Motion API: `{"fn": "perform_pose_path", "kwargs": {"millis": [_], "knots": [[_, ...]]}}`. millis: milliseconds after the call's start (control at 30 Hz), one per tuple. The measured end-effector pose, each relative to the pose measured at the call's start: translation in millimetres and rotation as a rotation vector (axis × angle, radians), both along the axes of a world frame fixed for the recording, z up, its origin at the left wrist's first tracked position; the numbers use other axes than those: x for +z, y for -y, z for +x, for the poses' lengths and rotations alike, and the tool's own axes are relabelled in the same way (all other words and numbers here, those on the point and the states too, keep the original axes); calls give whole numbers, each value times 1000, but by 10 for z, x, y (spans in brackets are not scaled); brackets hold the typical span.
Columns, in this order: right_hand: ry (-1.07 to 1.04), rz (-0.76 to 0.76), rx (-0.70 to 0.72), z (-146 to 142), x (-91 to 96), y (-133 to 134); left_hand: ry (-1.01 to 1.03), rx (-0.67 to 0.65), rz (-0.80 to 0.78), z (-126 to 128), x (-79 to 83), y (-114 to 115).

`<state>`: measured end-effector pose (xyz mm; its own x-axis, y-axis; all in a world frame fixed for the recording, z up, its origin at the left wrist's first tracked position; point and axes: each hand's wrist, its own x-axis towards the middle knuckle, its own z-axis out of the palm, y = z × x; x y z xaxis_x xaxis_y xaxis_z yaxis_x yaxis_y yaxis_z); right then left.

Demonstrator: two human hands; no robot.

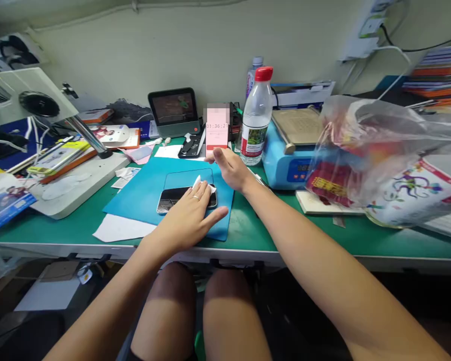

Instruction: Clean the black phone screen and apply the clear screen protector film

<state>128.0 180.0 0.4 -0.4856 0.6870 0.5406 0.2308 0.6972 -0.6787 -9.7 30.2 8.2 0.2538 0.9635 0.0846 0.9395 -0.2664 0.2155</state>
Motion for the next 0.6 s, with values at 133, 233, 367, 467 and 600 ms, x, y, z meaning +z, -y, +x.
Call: {"fn": "perform_pose_path", "kwargs": {"millis": [133, 233, 367, 467, 600], "knots": [[-38, -15, 14, 11, -5, 16, -44, -61, 3, 302, 4, -56], [-39, -16, 18, 15, 13, 23, -33, -75, 42, 296, -45, 119], [-34, -16, 19, 12, 26, 17, -40, -18, 44, -56, -102, 450], [-32, -24, 13, -6, 17, 6, -58, 39, 0, -426, -77, 608], [-15, -59, 3, -31, -2, -3, -67, 114, -72, -745, -21, 632]]}}
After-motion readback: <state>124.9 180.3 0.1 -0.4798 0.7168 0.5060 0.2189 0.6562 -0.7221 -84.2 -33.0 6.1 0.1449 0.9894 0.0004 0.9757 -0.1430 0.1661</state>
